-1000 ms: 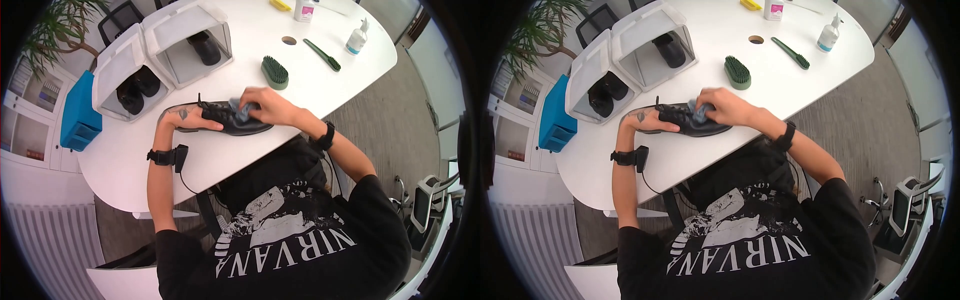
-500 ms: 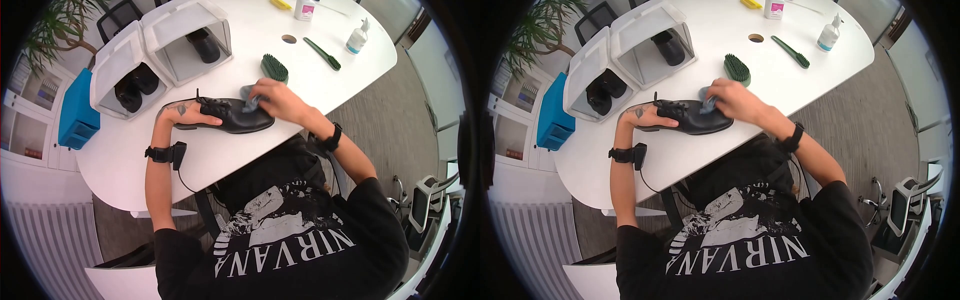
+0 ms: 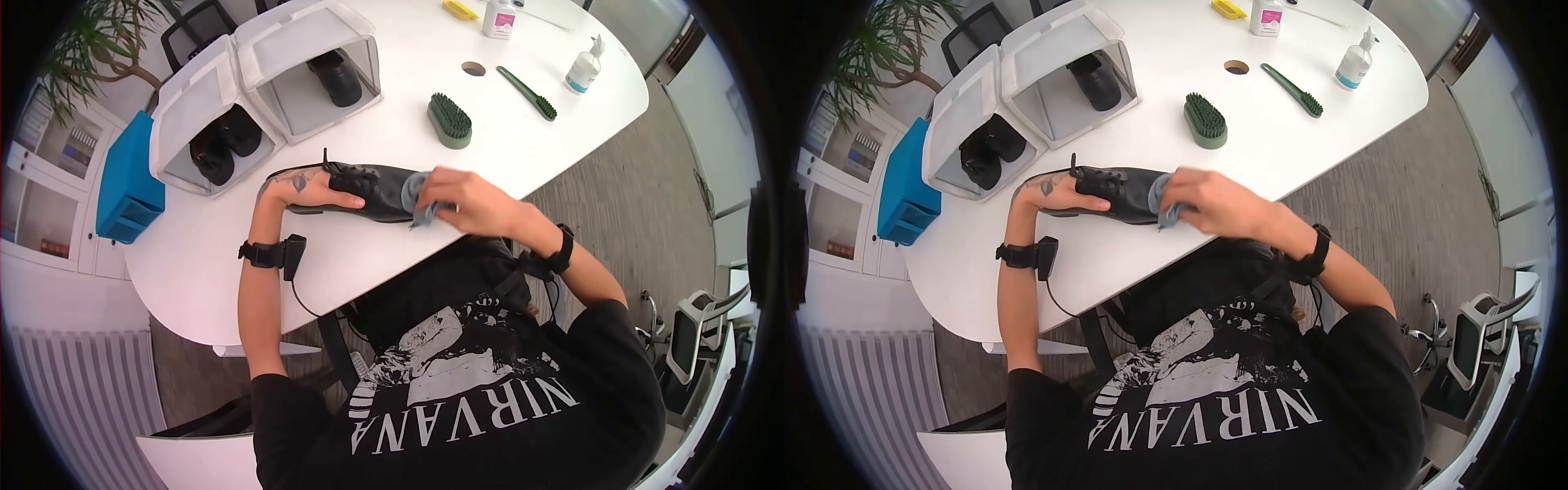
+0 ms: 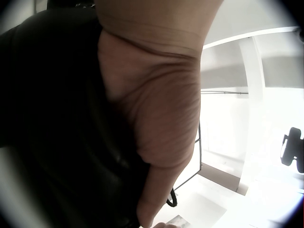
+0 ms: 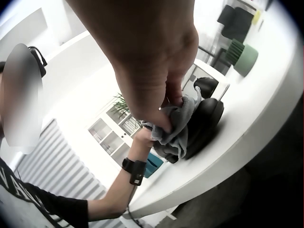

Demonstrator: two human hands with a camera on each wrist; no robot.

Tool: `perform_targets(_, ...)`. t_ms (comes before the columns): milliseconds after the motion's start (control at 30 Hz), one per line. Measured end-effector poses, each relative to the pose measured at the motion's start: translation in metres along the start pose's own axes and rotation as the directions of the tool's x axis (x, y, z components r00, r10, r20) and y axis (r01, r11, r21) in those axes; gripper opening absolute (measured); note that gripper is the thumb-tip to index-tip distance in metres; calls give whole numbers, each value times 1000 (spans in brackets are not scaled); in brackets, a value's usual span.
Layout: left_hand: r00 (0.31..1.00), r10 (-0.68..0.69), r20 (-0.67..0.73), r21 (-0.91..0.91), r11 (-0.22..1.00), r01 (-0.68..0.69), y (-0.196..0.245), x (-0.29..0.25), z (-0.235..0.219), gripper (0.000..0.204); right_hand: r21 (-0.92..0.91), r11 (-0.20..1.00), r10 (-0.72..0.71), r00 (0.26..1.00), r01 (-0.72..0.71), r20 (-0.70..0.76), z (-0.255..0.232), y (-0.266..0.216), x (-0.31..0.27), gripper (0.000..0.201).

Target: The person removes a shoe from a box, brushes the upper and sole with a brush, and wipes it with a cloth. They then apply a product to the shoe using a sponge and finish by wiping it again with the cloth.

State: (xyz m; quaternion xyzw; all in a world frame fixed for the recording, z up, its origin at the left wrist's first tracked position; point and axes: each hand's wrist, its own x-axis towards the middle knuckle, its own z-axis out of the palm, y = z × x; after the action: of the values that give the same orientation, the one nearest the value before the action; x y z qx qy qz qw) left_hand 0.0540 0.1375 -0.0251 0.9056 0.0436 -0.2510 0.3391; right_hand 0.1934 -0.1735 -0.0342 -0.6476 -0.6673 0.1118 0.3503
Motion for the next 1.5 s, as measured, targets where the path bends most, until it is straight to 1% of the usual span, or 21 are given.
perform_targets(33, 1000, -24, 16, -24, 999, 24, 2, 0, -1, 57, -64, 998, 6, 999, -8, -32, -3, 4, 0, 29)
perform_targets(67, 1000, 23, 18, -70, 997, -22, -2, 2, 3, 56, -104, 986, 124, 989, -132, -77, -6, 13, 2, 29)
perform_targets(100, 998, 68, 16, -119, 991, -66, -9, 4, 6, 56, -46, 966, 253, 966, -255, -51, -9, 15, 5, 29)
perform_targets(133, 994, 112, 7, -165, 980, -109, -5, 3, 5, 56, -30, 988, 150, 986, -152, -68, -5, 18, 2, 30)
perform_targets(167, 998, 70, -2, -97, 993, -70, 0, 1, 1, 55, -18, 999, 42, 995, -43, -89, -1, 19, 0, 30)
perform_targets(233, 1000, -9, -26, 35, 999, 10, 15, -7, -1, 54, -9, 1000, 26, 998, -27, -59, 6, 10, -5, 30)
perform_targets(267, 999, -11, -51, 65, 998, 15, 14, -7, 0, 54, -6, 1000, 19, 999, -20, -45, 8, 7, -6, 31)
perform_targets(367, 992, 114, -54, -62, 991, -118, -1, 0, 5, 55, 10, 998, 59, 996, -58, -73, 6, 6, -7, 32)
perform_targets(400, 996, 81, -24, -57, 995, -82, -4, 1, 5, 56, 67, 990, 128, 990, -124, -63, 6, 6, -5, 32)
perform_targets(467, 1000, 15, 26, -40, 999, -13, -3, 3, 2, 57, 70, 986, 153, 986, -149, -58, 8, 5, -4, 31)
perform_targets(567, 998, 57, -32, -23, 998, -58, 8, -4, 1, 58, 67, 986, 159, 984, -154, -79, 10, 5, -5, 31)
perform_targets(600, 999, 22, -29, 4, 1000, -21, 10, -5, 0, 59, 67, 986, 157, 984, -151, -89, 11, 5, -6, 30)
perform_targets(700, 999, 23, -32, 10, 1000, -23, 2, -1, 2, 60, 51, 989, 141, 984, -136, -105, 13, 7, -6, 30)
perform_targets(800, 996, 81, -27, -36, 996, -82, 3, -1, 2, 59, 48, 988, 153, 983, -149, -104, 14, 8, -7, 32)
perform_targets(900, 997, 68, -44, -31, 997, -69, 6, -3, 3, 56, 46, 989, 146, 982, -141, -119, 16, 9, -7, 32)
perform_targets(1000, 992, 115, -41, -67, 991, -118, 5, -3, 4, 54, 48, 988, 150, 981, -145, -124, 16, 7, -7, 31)
perform_targets(1200, 993, 110, -40, -41, 993, -111, 2, -2, 4, 52, 38, 995, 96, 983, -91, -157, 20, 13, -7, 32)
perform_targets(1300, 991, 126, -47, -79, 988, -129, -2, 0, 5, 50, 48, 989, 143, 980, -137, -136, 17, 8, -7, 32)
perform_targets(1400, 992, 120, -28, -80, 989, -122, -2, 0, 4, 50, 55, 989, 142, 979, -135, -144, 18, 8, -7, 32)
perform_targets(1500, 998, 60, 7, -3, 998, -60, -1, 0, 0, 69, 57, 987, 154, 979, -148, -134, 18, 8, -7, 30)
